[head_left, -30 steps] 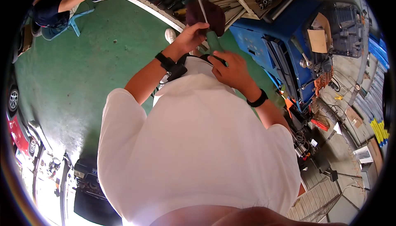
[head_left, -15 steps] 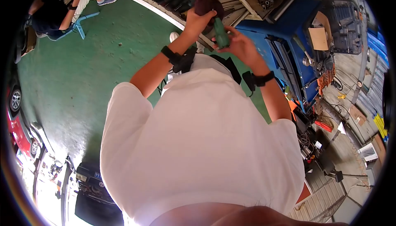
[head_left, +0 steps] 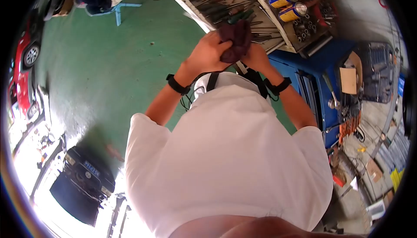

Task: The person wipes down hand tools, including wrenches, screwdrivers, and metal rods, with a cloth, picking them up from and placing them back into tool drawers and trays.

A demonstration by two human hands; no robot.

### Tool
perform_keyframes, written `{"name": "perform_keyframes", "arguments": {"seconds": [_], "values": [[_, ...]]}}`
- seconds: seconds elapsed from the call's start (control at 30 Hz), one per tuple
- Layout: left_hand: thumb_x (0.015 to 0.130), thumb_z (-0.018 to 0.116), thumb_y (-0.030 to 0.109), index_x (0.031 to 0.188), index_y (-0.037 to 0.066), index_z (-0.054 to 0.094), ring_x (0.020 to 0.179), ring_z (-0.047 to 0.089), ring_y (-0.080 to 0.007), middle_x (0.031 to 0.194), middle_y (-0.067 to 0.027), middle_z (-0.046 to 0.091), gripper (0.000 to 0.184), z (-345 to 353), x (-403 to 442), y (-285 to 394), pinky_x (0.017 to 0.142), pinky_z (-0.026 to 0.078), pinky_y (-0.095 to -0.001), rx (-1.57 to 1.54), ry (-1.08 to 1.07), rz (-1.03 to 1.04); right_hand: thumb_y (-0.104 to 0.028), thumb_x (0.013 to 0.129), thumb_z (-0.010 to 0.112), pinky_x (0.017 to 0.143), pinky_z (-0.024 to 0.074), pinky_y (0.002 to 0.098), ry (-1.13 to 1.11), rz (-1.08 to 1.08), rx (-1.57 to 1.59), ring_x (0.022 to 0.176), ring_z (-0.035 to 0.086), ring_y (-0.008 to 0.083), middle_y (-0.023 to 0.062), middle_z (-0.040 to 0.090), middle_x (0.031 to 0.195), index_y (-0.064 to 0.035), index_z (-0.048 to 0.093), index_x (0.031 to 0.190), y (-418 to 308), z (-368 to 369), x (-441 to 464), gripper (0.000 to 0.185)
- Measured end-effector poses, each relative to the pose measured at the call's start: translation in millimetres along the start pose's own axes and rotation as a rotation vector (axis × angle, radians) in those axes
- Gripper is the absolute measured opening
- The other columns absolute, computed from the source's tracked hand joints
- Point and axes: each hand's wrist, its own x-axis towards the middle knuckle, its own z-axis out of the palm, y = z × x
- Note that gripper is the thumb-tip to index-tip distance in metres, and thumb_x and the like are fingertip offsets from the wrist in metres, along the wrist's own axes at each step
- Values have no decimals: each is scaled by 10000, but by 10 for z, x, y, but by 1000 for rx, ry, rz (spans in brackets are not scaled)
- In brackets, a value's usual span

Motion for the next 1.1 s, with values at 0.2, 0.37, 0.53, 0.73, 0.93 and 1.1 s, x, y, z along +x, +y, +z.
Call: {"name": "perform_keyframes", "arguments": {"seconds": [0.2,0.37,0.53,0.73,0.93,1.1], "values": [[653,790,185,1129,152,561,1049,513,-336,1068,-134,504,529,359,11,261,923,448,-425,342,-180,-90,-275,739,723,662,526,474,187,-390,48,767,659,386,167,670,754,-91,680,841,-131,-693,65,215],[711,767,224,990,135,534,832,614,-275,854,-62,573,374,661,283,477,720,520,-381,501,27,-249,-235,727,706,567,507,434,152,-558,-217,702,672,326,123,674,721,-99,655,707,60,-1041,13,147],[777,707,255,903,120,556,679,652,-309,731,-70,616,239,780,353,598,567,519,-433,560,-27,-342,-222,739,719,612,526,431,-35,-514,-417,738,685,317,113,680,731,-87,648,720,122,-1175,-157,153],[715,737,173,832,110,562,663,629,-355,711,-98,625,219,649,20,721,569,498,-457,618,14,-461,-297,788,744,643,530,460,10,-483,-320,765,686,332,115,680,757,-65,648,820,475,-1433,-510,253],[717,755,362,826,152,656,706,685,-315,752,-82,677,257,925,-287,1027,612,551,-427,689,-108,-723,-320,791,751,832,484,495,-57,-526,-479,933,647,310,87,683,870,-95,688,885,653,-1194,-821,252],[693,802,351,1031,117,702,851,684,-389,876,-181,715,424,1398,-358,1219,746,553,-475,378,-18,-979,-157,763,695,979,397,568,-19,-621,-565,1046,593,281,85,660,957,-81,698,880,583,-1008,-662,140]]}}
